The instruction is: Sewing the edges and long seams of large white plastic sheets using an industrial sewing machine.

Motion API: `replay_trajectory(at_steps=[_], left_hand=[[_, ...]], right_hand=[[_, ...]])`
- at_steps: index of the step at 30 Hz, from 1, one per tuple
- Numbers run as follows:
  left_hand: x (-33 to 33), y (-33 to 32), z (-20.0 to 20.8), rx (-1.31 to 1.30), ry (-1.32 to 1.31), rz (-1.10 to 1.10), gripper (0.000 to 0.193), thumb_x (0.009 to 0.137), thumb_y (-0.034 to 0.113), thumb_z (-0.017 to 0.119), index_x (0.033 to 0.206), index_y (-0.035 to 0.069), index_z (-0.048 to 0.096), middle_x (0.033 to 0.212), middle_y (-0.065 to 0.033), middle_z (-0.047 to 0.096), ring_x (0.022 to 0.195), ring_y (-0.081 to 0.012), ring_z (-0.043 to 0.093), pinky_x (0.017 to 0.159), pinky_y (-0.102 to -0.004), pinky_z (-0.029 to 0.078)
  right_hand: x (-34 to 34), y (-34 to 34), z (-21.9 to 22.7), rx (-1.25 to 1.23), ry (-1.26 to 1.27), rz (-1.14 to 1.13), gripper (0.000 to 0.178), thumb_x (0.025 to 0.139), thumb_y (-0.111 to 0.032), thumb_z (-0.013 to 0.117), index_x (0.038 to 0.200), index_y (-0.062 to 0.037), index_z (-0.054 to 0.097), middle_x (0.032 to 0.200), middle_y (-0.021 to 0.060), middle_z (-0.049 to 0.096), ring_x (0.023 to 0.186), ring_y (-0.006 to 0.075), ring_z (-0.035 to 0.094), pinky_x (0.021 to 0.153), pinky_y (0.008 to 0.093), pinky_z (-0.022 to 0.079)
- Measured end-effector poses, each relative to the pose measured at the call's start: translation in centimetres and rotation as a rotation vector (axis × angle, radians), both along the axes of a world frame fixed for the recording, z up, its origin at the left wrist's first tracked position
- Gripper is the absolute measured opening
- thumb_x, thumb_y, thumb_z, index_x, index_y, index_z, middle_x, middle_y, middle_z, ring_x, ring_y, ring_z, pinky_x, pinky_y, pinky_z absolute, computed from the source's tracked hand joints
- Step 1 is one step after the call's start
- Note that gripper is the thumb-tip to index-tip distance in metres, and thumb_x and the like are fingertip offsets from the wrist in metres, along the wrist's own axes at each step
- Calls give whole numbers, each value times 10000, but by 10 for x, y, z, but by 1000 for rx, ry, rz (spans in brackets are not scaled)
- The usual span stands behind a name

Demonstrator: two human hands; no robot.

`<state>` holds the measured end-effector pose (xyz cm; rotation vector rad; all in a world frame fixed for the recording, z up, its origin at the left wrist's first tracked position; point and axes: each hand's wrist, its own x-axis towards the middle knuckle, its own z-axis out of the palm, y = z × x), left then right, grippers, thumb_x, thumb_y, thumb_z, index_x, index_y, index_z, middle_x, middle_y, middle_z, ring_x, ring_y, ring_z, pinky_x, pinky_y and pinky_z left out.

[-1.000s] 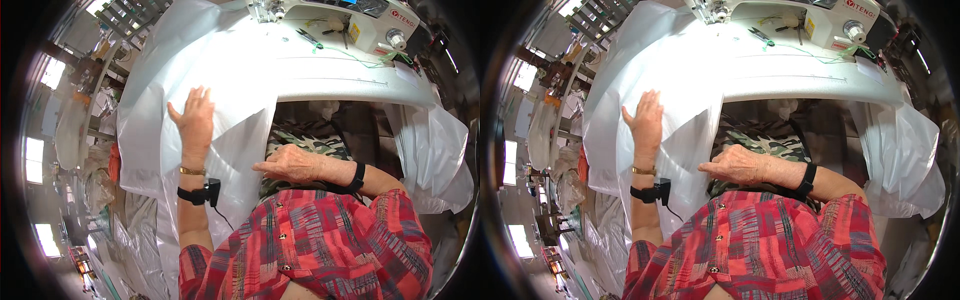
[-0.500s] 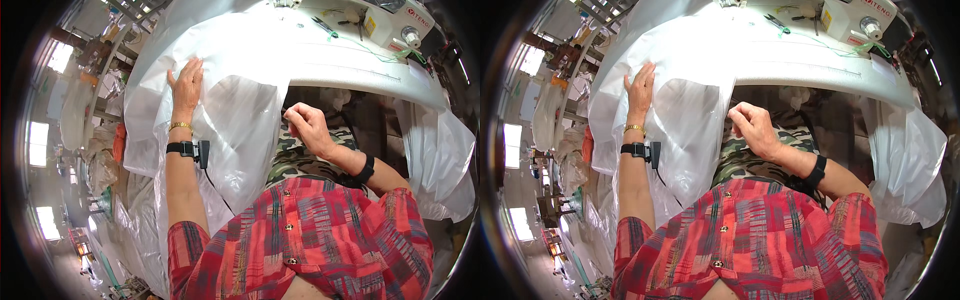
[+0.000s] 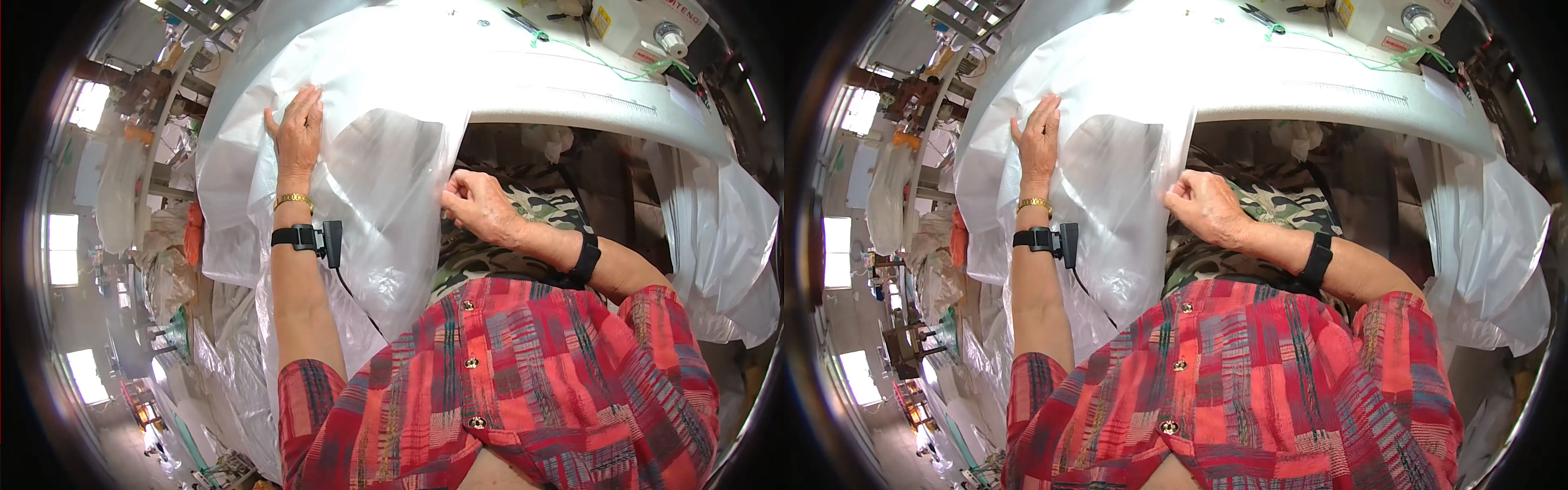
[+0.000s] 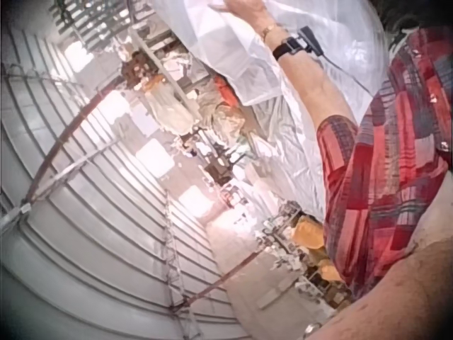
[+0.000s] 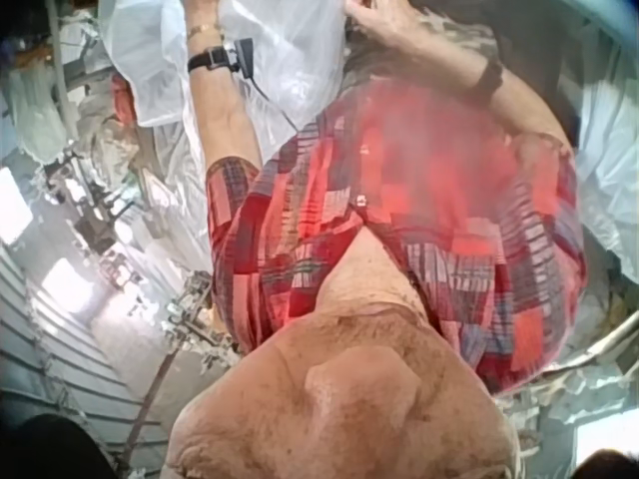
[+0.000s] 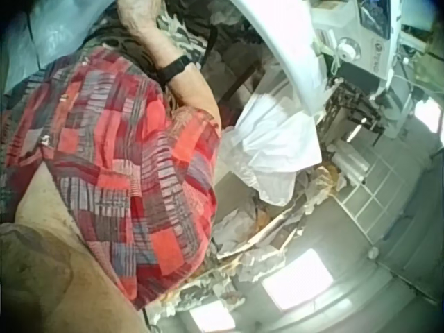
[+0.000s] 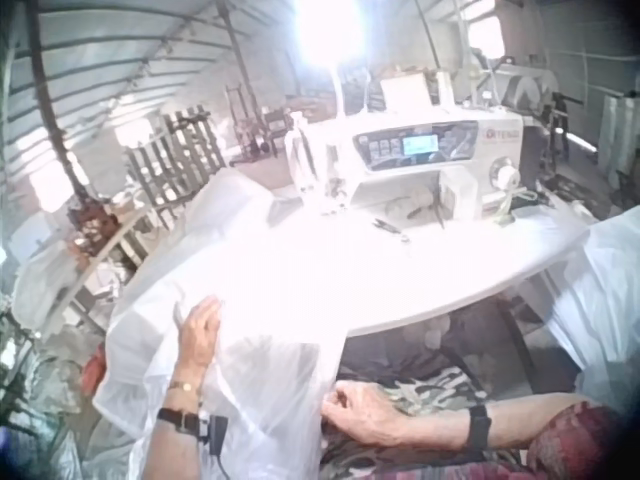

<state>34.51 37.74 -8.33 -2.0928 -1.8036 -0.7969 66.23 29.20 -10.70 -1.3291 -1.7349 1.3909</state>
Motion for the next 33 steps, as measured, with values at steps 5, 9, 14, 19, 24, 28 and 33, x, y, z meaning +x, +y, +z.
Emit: replay_trajectory(at_steps=[5, 9, 14, 19, 24, 28, 33], left_hand=[[-4, 1, -1, -4, -20, 19, 323, 1008, 358, 501, 1223, 184, 669, 1318, 6, 620, 1312, -143, 488, 1172, -555, 84], [0, 6, 0, 3, -27, 10, 314, 1004, 353, 510, 1217, 190, 672, 1320, 12, 619, 1305, -137, 492, 1175, -549, 84], [0, 9, -4, 5, -3, 2, 323, 1010, 354, 499, 1239, 192, 659, 1327, 14, 614, 1303, -134, 491, 1179, -538, 76], [-12, -1, -9, 22, 18, -15, 348, 1017, 370, 478, 1261, 187, 646, 1352, 13, 595, 1309, -135, 483, 1181, -535, 69], [-5, -2, 7, -62, 35, -6, 359, 1015, 361, 480, 1275, 168, 635, 1360, -1, 591, 1318, -153, 477, 1177, -542, 84], [23, -17, 54, -212, 142, 59, 299, 986, 259, 503, 1200, 115, 655, 1281, -53, 630, 1221, -224, 550, 1133, -551, 208], [151, -40, 115, 30, 18, -209, 183, 914, 85, 614, 1052, -12, 685, 1047, -171, 700, 939, -304, 678, 813, -329, 525]], right_hand=[[-10, 3, 5, 14, -30, 16, 378, 858, -346, 657, 803, 24, 604, 696, 122, 619, 664, 228, 596, 656, 374, 481], [-4, 3, -16, -58, 167, 5, 364, 889, -321, 639, 854, 41, 622, 715, 126, 625, 681, 186, 599, 645, 350, 483], [18, -3, 27, -168, 633, 149, 318, 982, -290, 562, 905, 4, 655, 796, 9, 641, 713, 77, 555, 642, 292, 462], [89, 7, 65, -264, 992, 77, 256, 990, -219, 549, 1011, 8, 663, 973, 46, 697, 882, 99, 644, 812, 262, 510], [114, 8, -34, -342, 590, -202, 261, 969, -246, 556, 946, -23, 689, 855, 1, 675, 760, 68, 594, 712, 243, 480], [115, 8, -15, -236, 502, -133, 331, 973, -297, 557, 876, -4, 677, 763, -4, 635, 681, 61, 569, 639, 249, 483], [116, 11, -16, -82, 379, -100, 342, 957, -285, 594, 819, 26, 631, 715, 30, 617, 623, 86, 561, 570, 280, 482]])
